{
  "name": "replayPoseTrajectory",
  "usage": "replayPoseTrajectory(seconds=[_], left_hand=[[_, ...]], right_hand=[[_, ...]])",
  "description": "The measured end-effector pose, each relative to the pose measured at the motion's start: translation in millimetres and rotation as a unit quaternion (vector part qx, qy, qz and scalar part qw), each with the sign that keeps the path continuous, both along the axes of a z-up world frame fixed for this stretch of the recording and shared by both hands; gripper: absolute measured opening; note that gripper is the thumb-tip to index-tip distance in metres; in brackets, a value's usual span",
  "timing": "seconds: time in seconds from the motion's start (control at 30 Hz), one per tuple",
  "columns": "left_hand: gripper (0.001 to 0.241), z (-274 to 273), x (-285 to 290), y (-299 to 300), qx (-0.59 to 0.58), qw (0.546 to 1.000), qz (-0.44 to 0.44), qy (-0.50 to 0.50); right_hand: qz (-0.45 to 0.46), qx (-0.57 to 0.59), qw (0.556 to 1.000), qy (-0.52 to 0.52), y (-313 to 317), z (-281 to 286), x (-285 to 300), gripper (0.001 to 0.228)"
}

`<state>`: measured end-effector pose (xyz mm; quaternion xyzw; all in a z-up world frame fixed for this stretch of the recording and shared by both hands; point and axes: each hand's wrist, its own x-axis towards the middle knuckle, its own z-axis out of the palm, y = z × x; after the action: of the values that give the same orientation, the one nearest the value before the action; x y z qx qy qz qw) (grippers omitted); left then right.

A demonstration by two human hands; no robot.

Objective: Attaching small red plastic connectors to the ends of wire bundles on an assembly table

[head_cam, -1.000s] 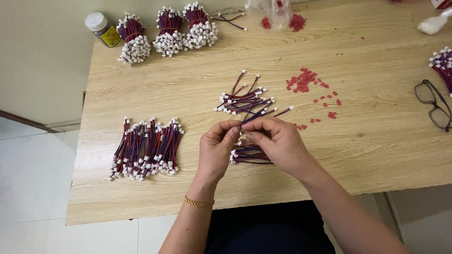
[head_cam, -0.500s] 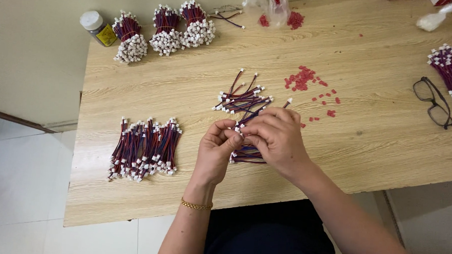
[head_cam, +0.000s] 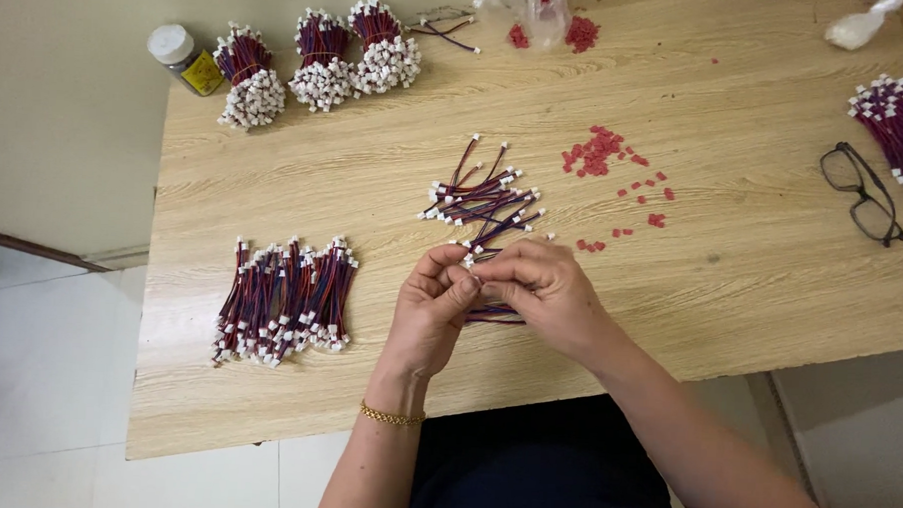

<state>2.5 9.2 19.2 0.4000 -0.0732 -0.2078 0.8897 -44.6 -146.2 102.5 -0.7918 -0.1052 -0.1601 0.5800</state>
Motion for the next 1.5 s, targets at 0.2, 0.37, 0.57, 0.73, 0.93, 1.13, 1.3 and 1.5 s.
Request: replayPoseTrajectory(seconds=[0.2,0.37,0.57,0.73,0.93,1.13,1.3,1.5], left_hand=[[0.040,16,1,16,0.154,0.982,-0.065,-0.088],[0.042,40,-4,23,0.198,0.970,-0.113,-0.089],[0.044,26,-3,26,0.220,0.966,-0.117,-0.074],[0.051,15,1,27,0.209,0.969,-0.116,-0.063],[0.048,10,-2,29,0.198,0.968,-0.141,-0.055],[0.043,9,-8,26,0.172,0.976,-0.130,-0.032],[0.043,-2,-11,24,0.167,0.979,-0.114,-0.023],[0.053,16,-2,23,0.154,0.977,-0.137,-0.047]], right_hand=[[0.082,0.116,0.982,0.126,-7,-23,-8,0.011],[0.085,0.109,0.982,0.126,-6,-25,-11,0.010],[0.098,0.163,0.964,0.186,-4,-54,-8,0.008],[0.107,0.165,0.954,0.225,-8,-46,-5,0.009],[0.135,0.075,0.966,0.206,-13,-19,-3,0.007],[0.121,0.025,0.982,0.144,-10,-18,-4,0.009],[0.089,0.038,0.978,0.185,-8,-33,-8,0.010],[0.126,0.031,0.966,0.224,-16,-8,-6,0.006]])
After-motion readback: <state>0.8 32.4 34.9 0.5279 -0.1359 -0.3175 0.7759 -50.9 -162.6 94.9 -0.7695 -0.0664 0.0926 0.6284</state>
